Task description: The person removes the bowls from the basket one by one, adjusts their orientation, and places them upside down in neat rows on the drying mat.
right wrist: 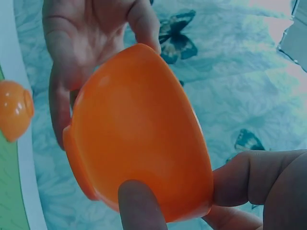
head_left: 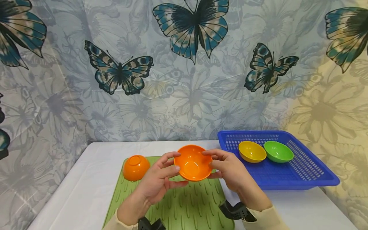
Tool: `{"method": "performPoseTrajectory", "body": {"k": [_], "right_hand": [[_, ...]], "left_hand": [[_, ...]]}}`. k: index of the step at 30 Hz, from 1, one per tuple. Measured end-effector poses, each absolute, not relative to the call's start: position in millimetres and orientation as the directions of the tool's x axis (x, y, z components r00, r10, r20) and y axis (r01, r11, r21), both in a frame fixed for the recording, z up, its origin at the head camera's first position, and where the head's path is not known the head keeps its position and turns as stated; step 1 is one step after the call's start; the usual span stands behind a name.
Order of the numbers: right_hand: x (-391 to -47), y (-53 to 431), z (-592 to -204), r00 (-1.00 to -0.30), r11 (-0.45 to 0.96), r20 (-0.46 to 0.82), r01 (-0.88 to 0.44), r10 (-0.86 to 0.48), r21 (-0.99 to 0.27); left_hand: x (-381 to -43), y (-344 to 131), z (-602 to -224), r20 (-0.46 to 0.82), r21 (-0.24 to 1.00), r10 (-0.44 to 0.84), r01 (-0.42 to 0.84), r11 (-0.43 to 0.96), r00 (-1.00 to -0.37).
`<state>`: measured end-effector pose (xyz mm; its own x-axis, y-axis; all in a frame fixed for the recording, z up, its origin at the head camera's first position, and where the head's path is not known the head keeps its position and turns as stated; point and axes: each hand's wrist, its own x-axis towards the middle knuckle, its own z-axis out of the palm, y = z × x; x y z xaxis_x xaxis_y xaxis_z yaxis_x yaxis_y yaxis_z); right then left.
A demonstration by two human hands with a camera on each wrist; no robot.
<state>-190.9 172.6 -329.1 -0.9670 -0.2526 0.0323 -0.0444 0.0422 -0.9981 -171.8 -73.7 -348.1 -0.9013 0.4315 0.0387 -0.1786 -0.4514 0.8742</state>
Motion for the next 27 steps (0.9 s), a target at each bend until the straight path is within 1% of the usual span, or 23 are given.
{"method": "performPoseTrajectory", "body": {"k": [8, 14, 18, 21, 24, 25, 27], "right_hand": [[-184.8, 170.5, -326.7, -0.963, 0.002, 0.063, -0.066, -0.260, -0.998], [-178.3, 165.3, -322.7, -0.959, -0.044, 0.086, -0.077, -0.271, -0.996], [-177.3, 164.4, -322.3, -0.956, -0.043, 0.097, -0.089, -0.278, -0.995], [-178.2, 165.9, -322.4, -0.949, -0.026, 0.089, -0.085, -0.303, -0.996], [-178.6, 169.3, -321.1, -0.950, 0.021, 0.105, -0.117, -0.295, -0.993], [-178.5, 170.9, -320.4, -0.952, 0.038, 0.119, -0.135, -0.282, -0.990], [-178.5, 174.7, -319.4, -0.952, 0.018, 0.143, -0.154, -0.271, -0.988]], "left_hand": [[-174.0, -73.9, -348.3, 0.043, 0.866, 0.424, -0.177, -0.467, -0.905], [-173.6, -77.2, -347.6, 0.073, 0.860, 0.452, -0.174, -0.481, -0.889], [-172.7, -79.0, -346.3, 0.094, 0.860, 0.464, -0.163, -0.484, -0.881], [-173.2, -79.4, -346.5, 0.090, 0.864, 0.454, -0.157, -0.479, -0.887], [-175.1, -79.8, -346.9, 0.099, 0.888, 0.401, -0.102, -0.449, -0.911], [-175.8, -80.3, -347.0, 0.110, 0.902, 0.374, -0.066, -0.427, -0.921], [-176.9, -81.8, -347.0, 0.152, 0.934, 0.307, 0.035, -0.356, -0.939]]}}
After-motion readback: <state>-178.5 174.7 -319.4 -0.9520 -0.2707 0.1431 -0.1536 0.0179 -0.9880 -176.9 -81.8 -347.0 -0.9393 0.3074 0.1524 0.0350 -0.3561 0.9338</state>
